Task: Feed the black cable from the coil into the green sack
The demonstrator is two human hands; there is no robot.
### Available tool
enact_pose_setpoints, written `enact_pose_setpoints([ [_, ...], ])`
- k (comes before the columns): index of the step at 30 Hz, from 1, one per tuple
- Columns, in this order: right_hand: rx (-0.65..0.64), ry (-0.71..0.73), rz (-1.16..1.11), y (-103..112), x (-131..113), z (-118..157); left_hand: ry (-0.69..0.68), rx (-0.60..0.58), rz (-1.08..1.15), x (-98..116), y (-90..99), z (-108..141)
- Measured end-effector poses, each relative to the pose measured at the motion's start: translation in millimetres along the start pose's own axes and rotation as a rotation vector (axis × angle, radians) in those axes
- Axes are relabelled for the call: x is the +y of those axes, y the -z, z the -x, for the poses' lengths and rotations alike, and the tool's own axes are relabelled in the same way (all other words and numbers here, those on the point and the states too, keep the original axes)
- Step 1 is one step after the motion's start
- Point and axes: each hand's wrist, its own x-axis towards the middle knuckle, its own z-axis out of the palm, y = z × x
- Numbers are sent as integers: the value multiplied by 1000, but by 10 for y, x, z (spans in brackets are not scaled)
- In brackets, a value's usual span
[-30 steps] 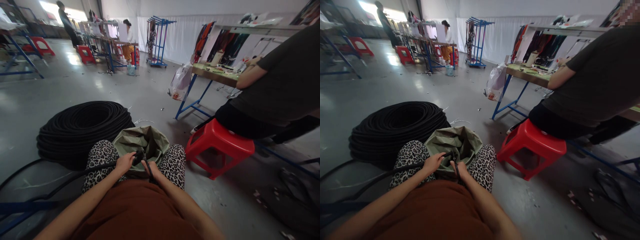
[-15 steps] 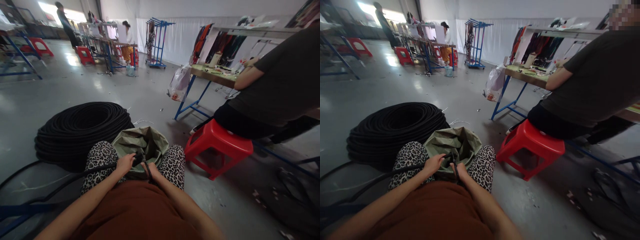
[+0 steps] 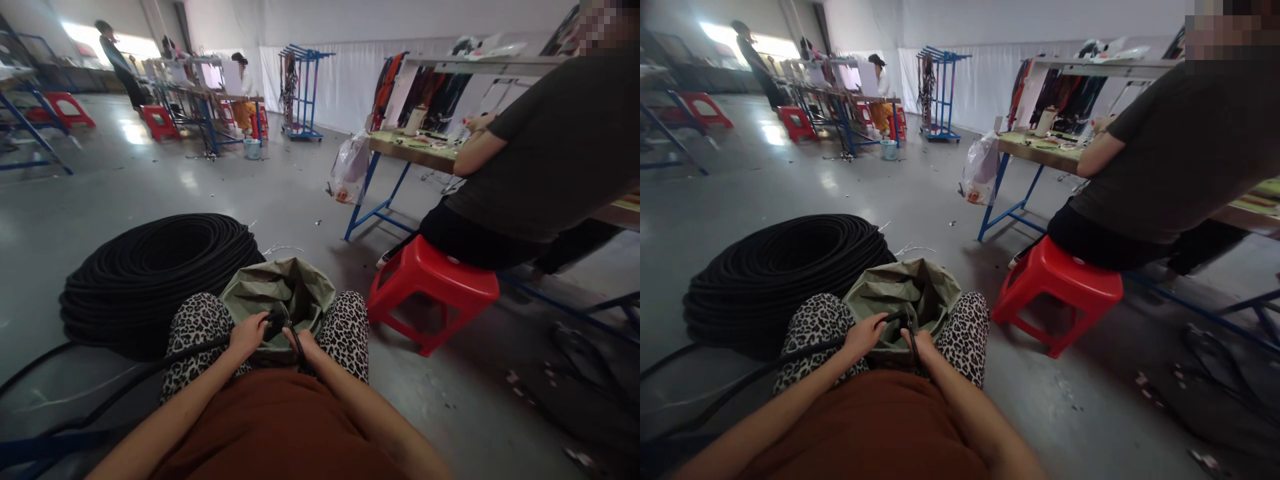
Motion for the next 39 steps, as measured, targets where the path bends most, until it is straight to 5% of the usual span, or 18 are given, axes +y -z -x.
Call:
enact_pose_setpoints([
  [7, -86, -59, -234, -4, -14, -2, -22, 122, 67, -98, 2, -72],
  [15, -180, 74, -246, -26, 70, -27, -111, 188, 115, -167, 2, -127],
  [39, -227, 114, -190, -42, 80, -24, -125, 125, 118, -99, -50, -14],
])
